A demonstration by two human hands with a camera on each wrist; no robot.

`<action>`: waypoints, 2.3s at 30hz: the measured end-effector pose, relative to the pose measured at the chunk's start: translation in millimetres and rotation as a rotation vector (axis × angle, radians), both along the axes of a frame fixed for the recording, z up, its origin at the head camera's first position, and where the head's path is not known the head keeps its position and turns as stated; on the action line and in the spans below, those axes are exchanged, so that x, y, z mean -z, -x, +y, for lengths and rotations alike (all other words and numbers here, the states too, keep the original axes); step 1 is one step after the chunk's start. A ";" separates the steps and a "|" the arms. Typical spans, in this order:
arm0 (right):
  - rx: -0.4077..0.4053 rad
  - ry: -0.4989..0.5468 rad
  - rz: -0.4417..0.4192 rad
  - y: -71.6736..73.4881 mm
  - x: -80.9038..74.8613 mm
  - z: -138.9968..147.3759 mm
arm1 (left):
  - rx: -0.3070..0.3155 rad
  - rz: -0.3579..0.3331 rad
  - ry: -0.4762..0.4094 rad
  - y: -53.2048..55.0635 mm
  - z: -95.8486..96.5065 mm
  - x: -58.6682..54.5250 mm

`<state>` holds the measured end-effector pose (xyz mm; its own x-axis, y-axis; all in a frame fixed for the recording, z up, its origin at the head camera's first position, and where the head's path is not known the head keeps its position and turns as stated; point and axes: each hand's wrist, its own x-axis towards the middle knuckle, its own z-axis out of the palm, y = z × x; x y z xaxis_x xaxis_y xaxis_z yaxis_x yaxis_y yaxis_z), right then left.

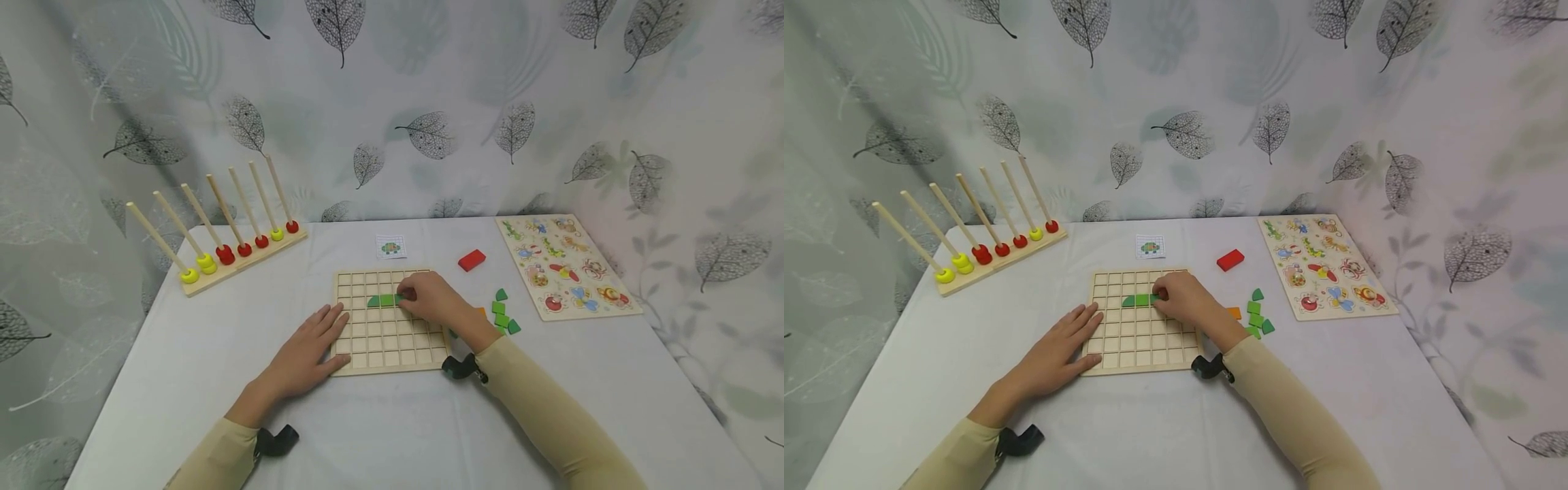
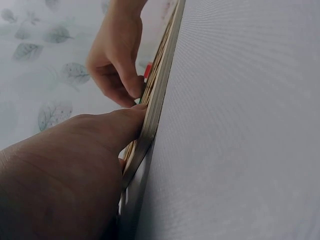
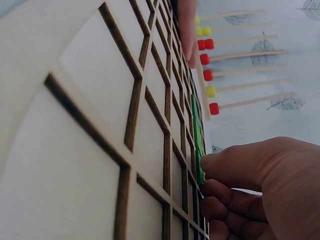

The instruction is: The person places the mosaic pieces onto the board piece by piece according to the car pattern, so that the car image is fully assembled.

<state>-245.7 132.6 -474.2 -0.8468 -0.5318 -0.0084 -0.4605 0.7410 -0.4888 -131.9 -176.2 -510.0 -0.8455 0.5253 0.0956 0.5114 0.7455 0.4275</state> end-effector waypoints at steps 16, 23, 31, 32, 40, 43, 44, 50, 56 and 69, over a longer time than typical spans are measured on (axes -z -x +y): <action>0.093 0.057 0.007 0.7 -21.9 38.0 | -0.002 0.034 -0.003 0.1 -0.7 3.2; 0.093 0.076 0.018 -2.0 -29.9 63.4 | 0.001 0.017 0.000 0.3 -1.0 2.1; 0.121 0.043 -0.003 -3.3 -27.2 84.3 | -0.005 0.010 0.018 0.2 -1.2 1.7; 0.128 0.039 -0.009 -3.6 -26.9 86.0 | -0.006 0.010 0.019 0.3 -1.2 1.7; 0.115 0.014 -0.003 -10.6 -25.9 94.6 | -0.003 0.000 0.005 0.2 -0.5 -1.0; 0.119 0.015 -0.014 -14.5 -25.1 97.3 | -0.004 0.000 0.007 0.5 -0.8 -0.4; 0.122 0.014 -0.021 -15.5 -24.5 98.1 | -0.004 -0.001 0.008 0.7 -0.9 -0.3; 0.114 0.011 -0.058 -19.1 -19.5 100.2 | -0.004 0.000 0.010 1.8 -1.4 1.5; 0.075 0.012 -0.070 -20.9 -15.2 100.2 | -0.007 0.003 0.017 3.4 -1.0 1.8; 0.004 0.004 -0.011 -27.4 0.3 102.9 | -0.006 -0.002 0.013 2.5 -0.9 0.5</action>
<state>-218.4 235.5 -474.5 -0.8489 -0.5284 -0.0159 -0.4518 0.7409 -0.4970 -134.4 -177.1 -510.5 -0.8487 0.5218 0.0867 0.5063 0.7539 0.4186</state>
